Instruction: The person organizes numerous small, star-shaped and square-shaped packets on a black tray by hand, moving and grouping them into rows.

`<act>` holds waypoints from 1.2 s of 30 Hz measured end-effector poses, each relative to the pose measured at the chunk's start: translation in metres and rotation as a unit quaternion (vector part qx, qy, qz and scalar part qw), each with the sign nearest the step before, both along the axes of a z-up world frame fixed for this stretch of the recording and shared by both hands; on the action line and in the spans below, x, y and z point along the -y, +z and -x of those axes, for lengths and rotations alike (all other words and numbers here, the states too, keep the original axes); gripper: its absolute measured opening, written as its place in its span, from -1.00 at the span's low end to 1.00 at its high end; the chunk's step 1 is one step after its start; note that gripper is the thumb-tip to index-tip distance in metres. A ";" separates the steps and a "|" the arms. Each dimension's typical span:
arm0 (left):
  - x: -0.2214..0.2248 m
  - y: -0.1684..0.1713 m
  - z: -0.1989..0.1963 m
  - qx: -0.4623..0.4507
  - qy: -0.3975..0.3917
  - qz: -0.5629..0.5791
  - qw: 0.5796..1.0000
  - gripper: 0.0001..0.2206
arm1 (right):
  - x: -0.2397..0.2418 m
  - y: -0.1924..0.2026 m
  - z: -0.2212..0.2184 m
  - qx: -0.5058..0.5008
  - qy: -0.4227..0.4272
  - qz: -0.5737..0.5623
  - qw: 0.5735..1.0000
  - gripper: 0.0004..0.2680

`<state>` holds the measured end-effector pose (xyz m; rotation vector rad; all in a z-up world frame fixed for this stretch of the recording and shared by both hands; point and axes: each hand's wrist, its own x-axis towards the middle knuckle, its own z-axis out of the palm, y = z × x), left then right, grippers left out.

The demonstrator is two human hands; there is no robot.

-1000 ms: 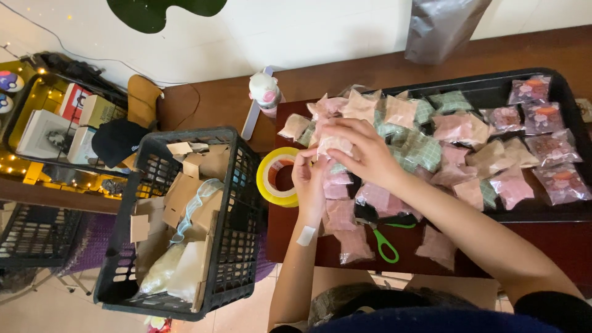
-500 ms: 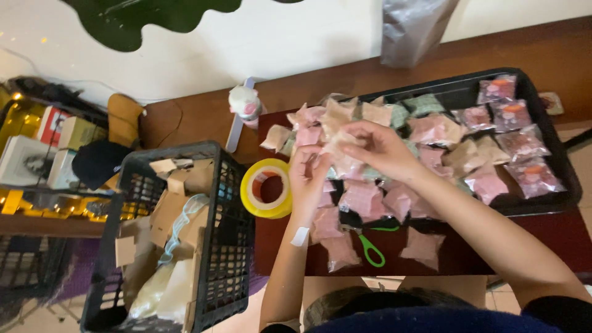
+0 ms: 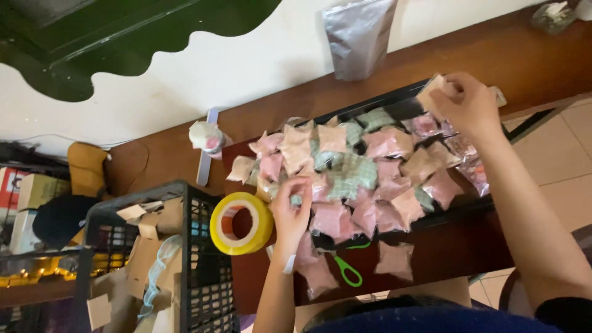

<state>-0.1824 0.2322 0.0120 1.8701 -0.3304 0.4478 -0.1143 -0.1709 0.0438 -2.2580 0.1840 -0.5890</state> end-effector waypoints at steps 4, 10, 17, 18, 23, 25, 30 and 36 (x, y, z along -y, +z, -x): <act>0.007 0.016 0.004 0.046 0.012 -0.067 0.997 -0.83 | 0.002 -0.034 -0.025 0.078 0.055 0.125 0.987 -0.88; 0.008 0.016 0.003 0.075 0.011 -0.128 0.989 -0.82 | -0.003 -0.037 -0.029 0.074 0.123 0.167 0.975 -0.79; 0.011 0.025 0.006 0.086 -0.009 -0.139 0.987 -0.83 | 0.042 -0.029 0.012 -0.237 0.117 0.177 0.948 -0.72; 0.011 0.025 0.006 0.093 -0.011 -0.148 0.985 -0.83 | 0.050 -0.039 0.018 -0.362 0.102 0.193 0.906 -0.66; 0.010 0.021 0.004 0.096 -0.022 -0.155 0.983 -0.82 | 0.007 -0.015 0.045 -0.363 0.082 0.230 0.899 -0.61; 0.010 0.023 0.003 0.097 -0.020 -0.157 0.983 -0.81 | 0.010 -0.013 0.044 -0.369 0.098 0.234 0.894 -0.62; 0.007 0.019 0.004 0.064 0.008 -0.151 0.987 -0.81 | 0.013 -0.011 0.053 -0.272 0.138 0.129 0.943 -0.68; 0.008 0.016 0.003 0.094 0.003 -0.172 0.981 -0.80 | 0.006 -0.015 0.051 -0.351 0.073 0.139 0.923 -0.72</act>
